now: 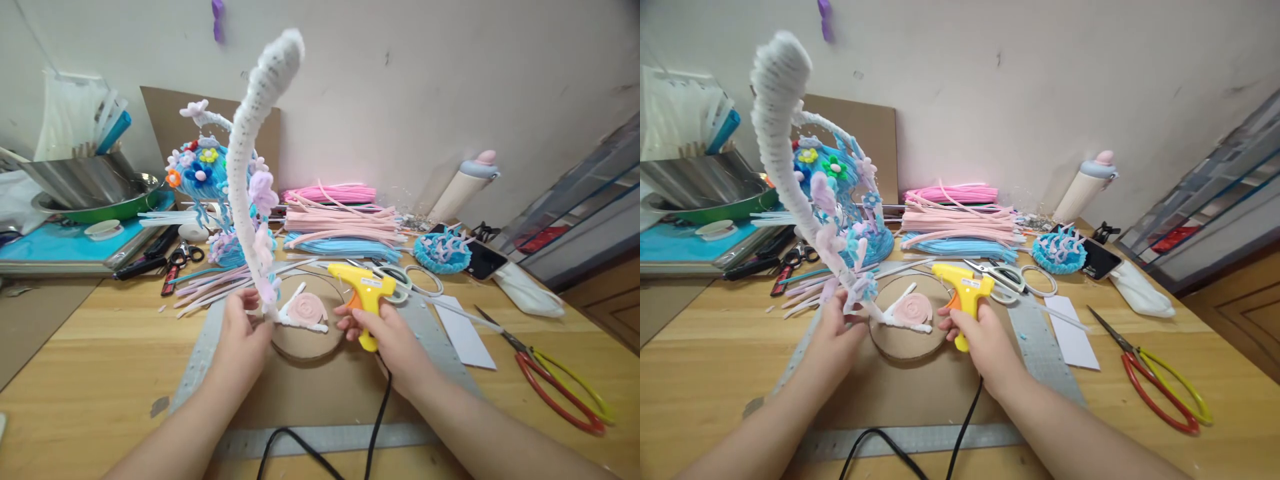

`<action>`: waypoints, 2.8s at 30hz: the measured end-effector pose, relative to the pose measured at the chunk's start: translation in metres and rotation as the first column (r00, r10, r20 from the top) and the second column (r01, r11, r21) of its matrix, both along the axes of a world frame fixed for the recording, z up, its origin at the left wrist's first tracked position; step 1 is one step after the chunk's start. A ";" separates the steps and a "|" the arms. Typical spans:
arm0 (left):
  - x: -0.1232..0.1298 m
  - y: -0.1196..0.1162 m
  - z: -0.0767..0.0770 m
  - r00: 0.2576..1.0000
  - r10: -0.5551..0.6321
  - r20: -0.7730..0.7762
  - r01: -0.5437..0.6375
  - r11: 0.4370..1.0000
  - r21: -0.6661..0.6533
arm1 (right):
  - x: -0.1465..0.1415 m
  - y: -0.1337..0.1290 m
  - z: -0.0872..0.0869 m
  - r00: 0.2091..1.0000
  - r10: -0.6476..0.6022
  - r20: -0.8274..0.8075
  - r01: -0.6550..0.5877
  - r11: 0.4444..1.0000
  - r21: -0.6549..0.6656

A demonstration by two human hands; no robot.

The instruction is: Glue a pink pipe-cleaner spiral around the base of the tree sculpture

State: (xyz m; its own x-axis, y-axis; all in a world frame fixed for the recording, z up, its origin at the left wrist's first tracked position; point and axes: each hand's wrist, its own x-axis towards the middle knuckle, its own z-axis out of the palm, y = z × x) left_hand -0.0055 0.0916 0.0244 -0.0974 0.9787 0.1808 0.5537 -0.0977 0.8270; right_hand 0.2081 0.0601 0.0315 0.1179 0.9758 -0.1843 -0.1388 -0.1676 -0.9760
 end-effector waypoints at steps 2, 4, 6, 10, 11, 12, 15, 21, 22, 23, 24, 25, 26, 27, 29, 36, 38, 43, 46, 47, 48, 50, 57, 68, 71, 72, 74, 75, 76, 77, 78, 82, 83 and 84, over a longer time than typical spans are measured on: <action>-0.001 -0.010 0.004 0.990 0.136 0.041 -0.139 0.986 0.093 | 0.009 0.002 0.010 0.999 -0.016 -0.037 0.016 1.000 0.024; -0.001 -0.024 0.010 0.982 0.145 0.124 -0.178 0.930 0.323 | 0.019 0.004 0.019 0.996 0.023 -0.081 -0.022 1.000 0.017; 0.002 -0.037 0.016 0.991 -0.131 -0.006 0.115 0.846 0.520 | 0.027 0.004 0.025 0.982 0.120 -0.144 -0.122 0.993 -0.006; 0.014 -0.042 0.015 0.780 -0.490 -0.388 0.615 0.716 0.331 | 0.038 0.001 0.025 0.973 0.230 0.007 -0.230 0.973 0.013; 0.017 -0.039 0.011 0.769 -0.485 -0.416 0.611 0.749 0.256 | 0.041 -0.001 0.024 0.968 0.238 0.078 -0.240 0.971 0.013; 0.020 -0.036 0.007 0.771 -0.458 -0.441 0.586 0.782 0.213 | 0.044 -0.004 0.023 0.958 0.250 0.144 -0.253 0.968 0.004; 0.024 -0.026 -0.006 0.760 -0.386 -0.523 0.534 0.830 0.163 | 0.055 -0.013 0.025 0.884 0.291 0.367 -0.289 0.955 -0.061; 0.024 -0.025 -0.015 0.707 -0.359 -0.609 0.524 0.845 0.110 | 0.065 -0.024 0.037 0.636 0.389 0.667 -0.375 0.911 -0.174; 0.024 -0.026 -0.015 0.704 -0.360 -0.612 0.523 0.846 0.104 | 0.064 -0.024 0.038 0.625 0.394 0.673 -0.379 0.908 -0.179; 0.024 -0.026 -0.015 0.701 -0.360 -0.616 0.523 0.847 0.100 | 0.064 -0.023 0.037 0.626 0.381 0.681 -0.371 0.913 -0.169; 0.025 -0.026 -0.014 0.700 -0.361 -0.617 0.524 0.846 0.100 | 0.063 -0.023 0.037 0.631 0.354 0.690 -0.353 0.923 -0.151; 0.026 -0.026 -0.014 0.701 -0.362 -0.615 0.526 0.845 0.102 | 0.063 -0.022 0.036 0.637 0.320 0.702 -0.327 0.936 -0.130; 0.026 -0.026 -0.014 0.705 -0.363 -0.609 0.529 0.842 0.111 | 0.064 -0.021 0.035 0.637 0.289 0.714 -0.300 0.947 -0.115; 0.027 -0.026 -0.013 0.711 -0.366 -0.601 0.533 0.838 0.120 | 0.064 -0.020 0.035 0.631 0.267 0.728 -0.280 0.954 -0.107; 0.029 -0.025 -0.013 0.724 -0.371 -0.581 0.536 0.833 0.136 | 0.066 -0.018 0.034 0.607 0.260 0.751 -0.275 0.955 -0.108; 0.032 -0.024 -0.013 0.735 -0.380 -0.562 0.527 0.841 0.121 | 0.062 -0.019 0.031 0.575 0.313 0.755 -0.299 0.940 -0.163; 0.033 -0.024 -0.012 0.741 -0.380 -0.553 0.523 0.844 0.122 | 0.058 -0.021 0.028 0.649 0.270 0.712 -0.264 0.957 -0.122; 0.035 -0.024 -0.008 0.755 -0.385 -0.531 0.515 0.849 0.116 | 0.056 -0.020 0.023 0.660 0.220 0.719 -0.242 0.967 -0.073; 0.035 -0.023 -0.008 0.747 -0.406 -0.526 0.537 0.835 0.118 | 0.058 -0.018 0.022 0.611 0.253 0.750 -0.291 0.953 -0.084; 0.034 -0.023 -0.008 0.748 -0.410 -0.522 0.540 0.833 0.120 | 0.058 -0.019 0.023 0.609 0.254 0.751 -0.292 0.952 -0.086; 0.034 -0.023 -0.009 0.752 -0.411 -0.515 0.541 0.832 0.125 | 0.057 -0.019 0.024 0.612 0.247 0.751 -0.286 0.955 -0.081; 0.031 -0.022 -0.012 0.766 -0.406 -0.497 0.532 0.836 0.137 | 0.052 -0.023 0.027 0.625 0.233 0.745 -0.276 0.959 -0.067; 0.026 -0.023 -0.012 0.763 -0.428 -0.485 0.536 0.837 0.104 | 0.032 -0.039 0.027 0.460 0.212 0.862 -0.402 0.916 -0.010; 0.028 -0.026 -0.004 0.747 -0.424 -0.512 0.540 0.836 0.096 | 0.016 -0.054 0.013 0.358 0.149 0.922 -0.358 0.934 -0.012; 0.027 -0.026 -0.004 0.746 -0.428 -0.510 0.541 0.836 0.091 | 0.013 -0.054 0.008 0.299 0.108 0.948 -0.344 0.939 0.002; 0.027 -0.026 -0.005 0.745 -0.427 -0.512 0.541 0.836 0.091 | 0.012 -0.053 0.006 0.271 0.093 0.958 -0.345 0.939 0.006; 0.027 -0.025 -0.005 0.741 -0.425 -0.519 0.543 0.835 0.091 | 0.011 -0.052 0.003 0.220 0.061 0.974 -0.349 0.937 0.020; 0.028 -0.025 -0.005 0.739 -0.425 -0.523 0.543 0.835 0.089 | 0.010 -0.052 0.002 0.198 0.048 0.979 -0.352 0.936 0.026; 0.028 -0.025 -0.005 0.738 -0.425 -0.525 0.543 0.835 0.088 | 0.010 -0.051 0.000 0.178 0.038 0.983 -0.356 0.934 0.028; 0.028 -0.025 -0.005 0.737 -0.425 -0.526 0.544 0.834 0.088 | 0.010 -0.051 -0.002 0.162 0.031 0.986 -0.359 0.933 0.030; 0.028 -0.025 -0.006 0.737 -0.425 -0.525 0.544 0.834 0.088 | 0.009 -0.052 -0.003 0.147 0.027 0.989 -0.362 0.932 0.028; 0.027 -0.026 -0.005 0.738 -0.430 -0.519 0.547 0.833 0.088 | 0.008 -0.052 -0.008 0.102 0.032 0.994 -0.355 0.935 0.006; 0.027 -0.026 -0.005 0.739 -0.430 -0.519 0.547 0.833 0.088 | 0.007 -0.052 -0.009 0.096 0.035 0.995 -0.351 0.936 0.001; 0.027 -0.026 -0.005 0.739 -0.431 -0.518 0.547 0.833 0.087 | 0.007 -0.052 -0.009 0.094 0.035 0.995 -0.347 0.938 0.000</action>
